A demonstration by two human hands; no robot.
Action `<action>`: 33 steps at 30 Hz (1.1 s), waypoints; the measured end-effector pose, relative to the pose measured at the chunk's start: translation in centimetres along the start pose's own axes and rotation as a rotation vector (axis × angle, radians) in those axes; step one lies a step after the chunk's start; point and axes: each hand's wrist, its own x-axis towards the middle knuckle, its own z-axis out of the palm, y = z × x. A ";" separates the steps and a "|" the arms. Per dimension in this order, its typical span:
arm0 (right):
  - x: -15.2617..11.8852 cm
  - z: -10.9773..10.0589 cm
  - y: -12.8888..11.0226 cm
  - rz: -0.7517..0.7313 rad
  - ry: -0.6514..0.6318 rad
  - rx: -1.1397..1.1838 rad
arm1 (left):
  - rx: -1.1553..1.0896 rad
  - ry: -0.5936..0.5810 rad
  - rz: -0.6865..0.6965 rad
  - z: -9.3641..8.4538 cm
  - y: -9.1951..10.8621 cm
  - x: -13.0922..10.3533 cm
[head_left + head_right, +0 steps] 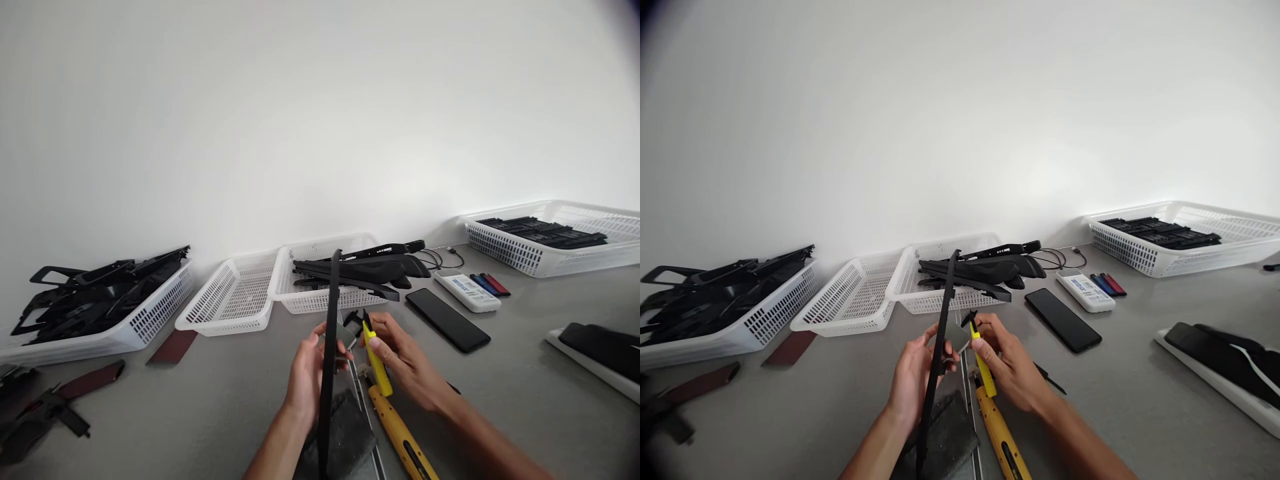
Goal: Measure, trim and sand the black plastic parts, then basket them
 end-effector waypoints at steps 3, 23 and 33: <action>0.1 0.4 0.5 0.054 0.050 0.092 | 0.006 -0.044 -0.012 -0.3 -0.2 0.1; 0.4 -0.9 -0.5 0.395 -0.127 0.814 | -0.144 -0.041 -0.045 -1.9 -0.3 1.1; 0.6 -0.3 0.1 0.398 -0.094 0.850 | -0.179 0.169 0.022 -0.3 0.7 0.3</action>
